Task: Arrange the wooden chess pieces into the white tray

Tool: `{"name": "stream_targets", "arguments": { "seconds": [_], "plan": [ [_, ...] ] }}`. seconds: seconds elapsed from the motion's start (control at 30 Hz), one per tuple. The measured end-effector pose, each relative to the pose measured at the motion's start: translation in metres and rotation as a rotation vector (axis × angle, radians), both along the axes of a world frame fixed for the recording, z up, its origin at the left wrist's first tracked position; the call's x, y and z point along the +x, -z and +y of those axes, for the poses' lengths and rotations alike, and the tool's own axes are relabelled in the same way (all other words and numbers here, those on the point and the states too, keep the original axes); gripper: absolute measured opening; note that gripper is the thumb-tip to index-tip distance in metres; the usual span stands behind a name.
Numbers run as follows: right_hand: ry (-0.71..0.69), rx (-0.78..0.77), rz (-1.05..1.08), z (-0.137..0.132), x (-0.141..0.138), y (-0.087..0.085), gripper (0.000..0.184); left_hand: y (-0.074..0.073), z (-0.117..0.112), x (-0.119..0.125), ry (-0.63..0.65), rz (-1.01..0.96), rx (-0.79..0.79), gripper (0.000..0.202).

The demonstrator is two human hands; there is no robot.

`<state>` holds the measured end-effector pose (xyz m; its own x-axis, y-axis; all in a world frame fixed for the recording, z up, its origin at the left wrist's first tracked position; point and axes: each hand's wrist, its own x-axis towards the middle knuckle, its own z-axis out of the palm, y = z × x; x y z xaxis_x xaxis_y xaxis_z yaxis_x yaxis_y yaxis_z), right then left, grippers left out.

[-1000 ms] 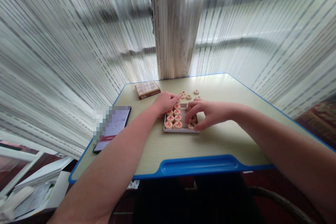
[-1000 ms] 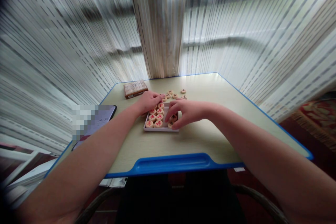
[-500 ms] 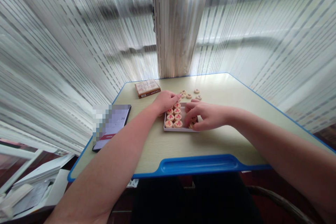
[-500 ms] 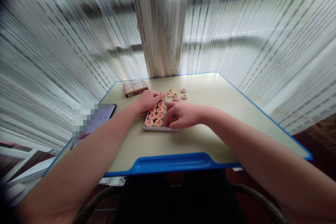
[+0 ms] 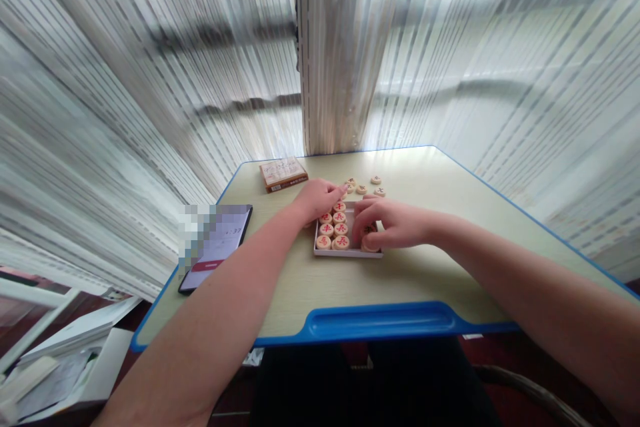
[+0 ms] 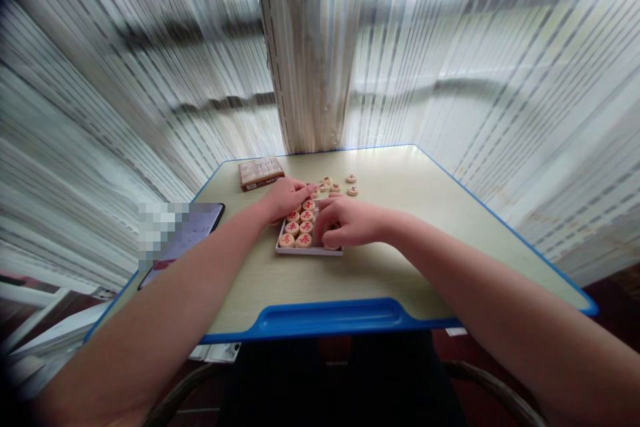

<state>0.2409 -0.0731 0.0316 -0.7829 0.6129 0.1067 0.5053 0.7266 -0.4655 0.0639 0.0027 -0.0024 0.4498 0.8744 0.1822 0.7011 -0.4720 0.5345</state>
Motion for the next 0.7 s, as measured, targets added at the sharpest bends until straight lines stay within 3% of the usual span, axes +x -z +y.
{"name": "stream_targets", "arguments": {
  "seconds": [0.1, 0.23, 0.3, 0.4, 0.53, 0.7],
  "plan": [
    [0.238, 0.16, 0.124, 0.013, 0.005, 0.011, 0.021, -0.002, 0.001, -0.001, -0.012, -0.002, 0.052, 0.051],
    [0.493, 0.393, 0.185, 0.04, 0.022, 0.032, 0.025, -0.003, 0.008, -0.003, -0.148, -0.033, 0.246, 0.038],
    [0.533, 0.429, 0.146, 0.051, 0.029, 0.041, 0.031, -0.002, 0.012, -0.004, -0.157, -0.057, 0.269, 0.032],
    [0.539, 0.387, -0.012, 0.057, 0.032, 0.048, 0.037, 0.002, 0.014, -0.004, -0.034, -0.06, 0.172, 0.038],
    [0.594, 0.35, -0.137, 0.051, 0.025, 0.047, 0.036, 0.003, 0.008, -0.001, 0.028, -0.034, 0.04, 0.05],
    [0.577, 0.384, -0.123, 0.048, 0.021, 0.045, 0.038, 0.001, 0.003, 0.003, 0.032, -0.072, 0.006, 0.057]
  ]
}}
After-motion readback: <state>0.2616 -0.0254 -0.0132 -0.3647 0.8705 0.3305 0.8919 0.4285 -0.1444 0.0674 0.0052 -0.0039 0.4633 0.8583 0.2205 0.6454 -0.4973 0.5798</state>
